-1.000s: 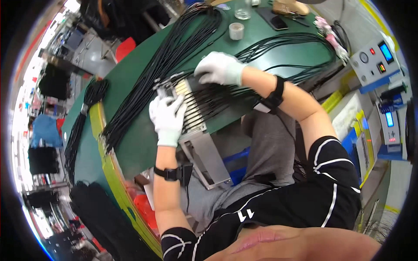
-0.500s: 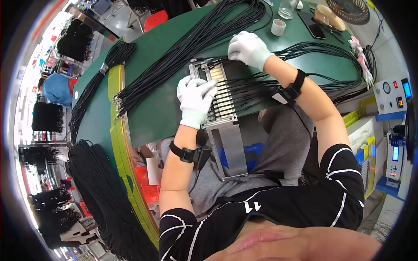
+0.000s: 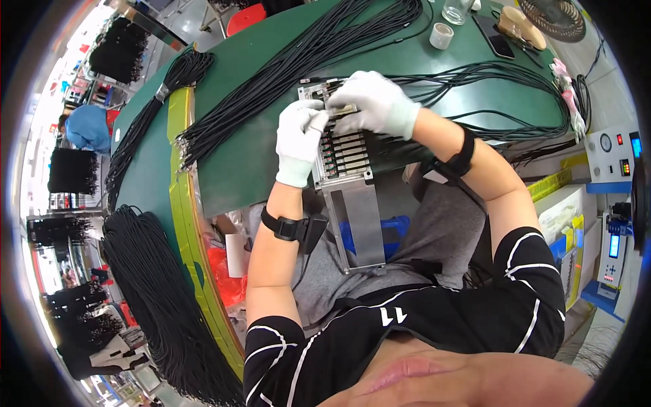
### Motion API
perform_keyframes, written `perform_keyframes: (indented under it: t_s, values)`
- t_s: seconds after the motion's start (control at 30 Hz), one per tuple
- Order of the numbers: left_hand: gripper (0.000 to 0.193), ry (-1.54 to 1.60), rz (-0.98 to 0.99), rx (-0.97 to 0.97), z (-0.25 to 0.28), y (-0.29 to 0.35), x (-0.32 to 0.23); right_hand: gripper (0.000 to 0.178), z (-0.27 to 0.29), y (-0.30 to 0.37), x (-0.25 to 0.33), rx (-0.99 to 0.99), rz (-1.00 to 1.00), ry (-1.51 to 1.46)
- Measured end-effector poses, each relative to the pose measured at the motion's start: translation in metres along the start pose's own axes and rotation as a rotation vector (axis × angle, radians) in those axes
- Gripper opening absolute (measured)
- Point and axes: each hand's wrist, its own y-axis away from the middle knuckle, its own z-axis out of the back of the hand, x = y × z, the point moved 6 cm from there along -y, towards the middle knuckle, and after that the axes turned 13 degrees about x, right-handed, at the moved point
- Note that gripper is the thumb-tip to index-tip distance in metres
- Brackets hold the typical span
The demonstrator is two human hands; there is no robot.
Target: The person picks up a bundle of wires, places them into a metal jig, and aligns each wire into individual slots. After closing the jig's lid, the person moves the loaded jig to a machine, then returns it to the table to remove the wires.
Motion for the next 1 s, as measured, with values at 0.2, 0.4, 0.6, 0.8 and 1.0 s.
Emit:
perform_keyframes:
  t_s: [0.2, 0.4, 0.6, 0.8, 1.0]
  values:
    - [0.018, -0.203, -0.152, 0.059, -0.005, -0.001, -0.025, 0.025, -0.023, -0.005, -0.01, 0.248, -0.028, -0.227]
    - [0.018, -0.233, -0.201, -0.003, -0.001, -0.005, -0.034, 0.025, -0.017, 0.0, -0.005, 0.154, 0.034, -0.15]
    - [0.016, -0.076, -0.217, 0.014, -0.003, 0.001, -0.026, 0.021, -0.021, 0.006, -0.011, 0.28, -0.08, -0.555]
    - [0.016, 0.164, 0.222, -0.167, 0.021, 0.007, 0.014, 0.018, 0.002, 0.018, -0.039, 0.077, -0.107, -0.054]
    - [0.025, -0.345, 0.21, -0.028, 0.015, 0.005, 0.025, 0.013, -0.001, 0.017, -0.033, 0.116, -0.084, -0.061]
